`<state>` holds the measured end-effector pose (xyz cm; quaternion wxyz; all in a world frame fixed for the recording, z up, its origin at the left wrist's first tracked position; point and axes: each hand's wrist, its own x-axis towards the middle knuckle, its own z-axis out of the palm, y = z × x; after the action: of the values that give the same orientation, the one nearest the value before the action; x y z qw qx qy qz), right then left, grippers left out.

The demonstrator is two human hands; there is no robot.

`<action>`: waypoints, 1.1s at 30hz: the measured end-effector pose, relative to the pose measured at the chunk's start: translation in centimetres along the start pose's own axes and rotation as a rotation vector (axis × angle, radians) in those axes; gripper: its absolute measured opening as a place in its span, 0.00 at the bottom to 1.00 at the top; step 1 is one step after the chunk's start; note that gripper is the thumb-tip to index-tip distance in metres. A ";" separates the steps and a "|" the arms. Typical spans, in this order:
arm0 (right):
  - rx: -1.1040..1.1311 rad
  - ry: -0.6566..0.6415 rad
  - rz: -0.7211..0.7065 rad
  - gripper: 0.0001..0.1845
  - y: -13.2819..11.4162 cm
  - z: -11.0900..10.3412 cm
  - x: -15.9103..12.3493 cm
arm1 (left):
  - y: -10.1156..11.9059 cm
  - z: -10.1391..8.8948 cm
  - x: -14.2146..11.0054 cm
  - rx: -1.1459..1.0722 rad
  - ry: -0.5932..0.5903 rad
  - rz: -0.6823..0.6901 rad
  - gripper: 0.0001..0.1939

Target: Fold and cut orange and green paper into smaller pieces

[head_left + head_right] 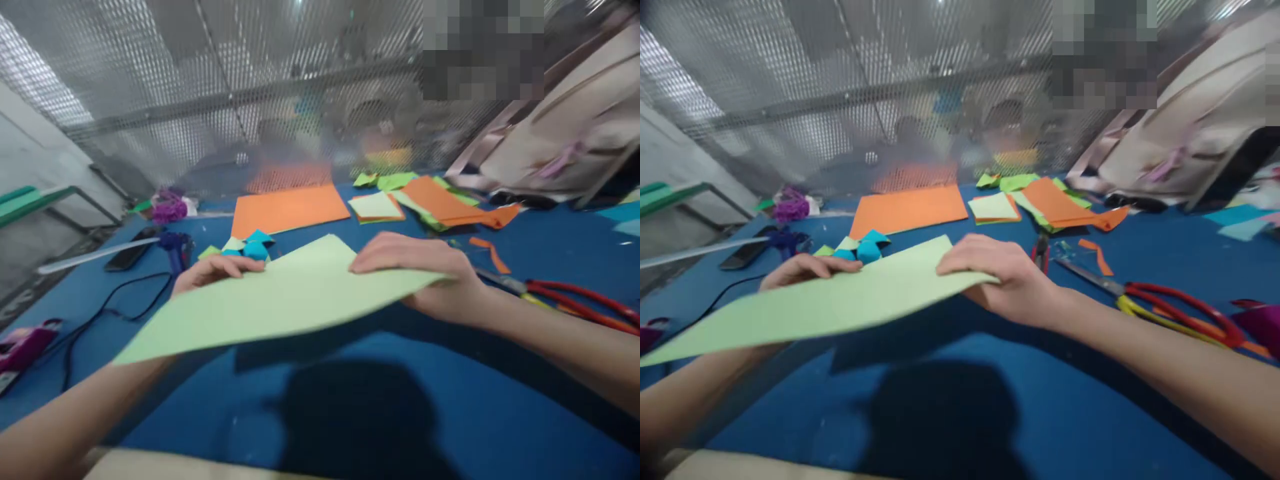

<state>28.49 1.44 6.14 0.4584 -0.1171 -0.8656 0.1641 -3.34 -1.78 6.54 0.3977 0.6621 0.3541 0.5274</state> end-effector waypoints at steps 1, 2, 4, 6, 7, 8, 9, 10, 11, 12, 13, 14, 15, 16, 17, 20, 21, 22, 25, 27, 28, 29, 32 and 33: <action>-0.013 -0.074 -0.018 0.11 0.0 0.4 -1.4 | -0.5 -0.5 -1.4 0.122 -0.113 0.011 0.09; -0.026 -0.149 -0.031 0.13 -0.1 0.8 -2.7 | -0.8 -0.9 -2.5 0.247 -0.202 0.050 0.08; -0.060 -0.253 0.002 0.15 -0.4 1.5 -4.9 | -0.9 -1.5 -4.2 0.490 -0.382 0.151 0.09; -0.092 -0.316 0.093 0.16 -0.8 2.0 -6.5 | -1.0 -1.9 -5.3 0.687 -0.528 0.271 0.13; -0.108 -0.334 0.147 0.16 -0.9 2.2 -7.0 | -1.0 -2.0 -5.7 0.763 -0.589 0.326 0.14; -0.122 -0.347 0.194 0.16 -1.1 2.3 -7.4 | -1.0 -2.0 -6.0 0.827 -0.639 0.374 0.16; -0.136 -0.352 0.233 0.16 -1.2 2.4 -7.7 | -1.0 -2.0 -6.3 0.880 -0.677 0.420 0.16; -0.148 -0.353 0.266 0.16 -1.2 2.5 -7.8 | -1.1 -2.0 -6.6 0.922 -0.705 0.463 0.16; -0.155 -0.364 0.301 0.17 -1.3 2.5 -7.9 | -1.1 -1.9 -6.8 0.952 -0.729 0.500 0.16; -0.160 -0.383 0.338 0.17 -1.4 2.4 -7.9 | -1.1 -1.8 -7.0 0.971 -0.749 0.531 0.16; -0.165 -0.405 0.368 0.17 -1.4 2.4 -8.0 | -1.1 -1.7 -7.1 0.978 -0.767 0.551 0.16; -0.175 -0.423 0.383 0.17 -1.5 2.3 -8.0 | -1.1 -1.5 -7.2 0.976 -0.784 0.565 0.16; -0.196 -0.426 0.368 0.17 -1.6 2.2 -8.1 | -1.1 -1.4 -7.2 0.966 -0.800 0.573 0.16; -0.227 -0.418 0.321 0.16 -1.6 2.1 -8.2 | -1.1 -1.3 -7.2 0.954 -0.811 0.572 0.16; -0.266 -0.399 0.257 0.15 -1.6 2.0 -8.4 | -1.1 -1.1 -7.2 0.945 -0.809 0.565 0.15; -0.349 -0.369 0.096 0.13 -1.6 1.8 -9.0 | -1.1 -0.8 -7.2 0.935 -0.753 0.520 0.14; -0.352 -0.371 0.088 0.14 -1.6 1.6 -9.2 | -1.2 -0.8 -7.2 0.928 -0.732 0.494 0.13; -0.339 -0.369 0.093 0.14 -1.5 1.5 -9.4 | -1.2 -0.7 -7.3 0.917 -0.717 0.463 0.14; -0.256 -0.342 0.145 0.15 -1.4 1.2 -9.5 | -1.5 -0.9 -7.7 0.857 -0.693 0.354 0.14; -0.200 -0.322 0.205 0.13 -1.5 1.2 -9.2 | -1.5 -1.1 -8.0 0.816 -0.669 0.271 0.14; -0.175 -0.309 0.243 0.12 -1.5 1.2 -8.9 | -1.4 -1.1 -8.1 0.797 -0.650 0.229 0.14; -0.152 -0.296 0.286 0.12 -1.6 1.3 -8.7 | -1.2 -1.1 -8.1 0.779 -0.632 0.191 0.14; -0.095 -0.254 0.418 0.16 -1.9 1.6 -7.9 | -0.1 -0.8 -8.1 0.740 -0.593 0.108 0.15; -0.086 -0.240 0.463 0.18 -2.0 1.7 -7.7 | 0.3 -0.6 -8.1 0.728 -0.581 0.082 0.16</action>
<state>31.25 -3.39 0.26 0.2973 -0.3110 -0.8701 0.2405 -5.42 -9.01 3.52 0.2008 0.8922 0.3637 0.1769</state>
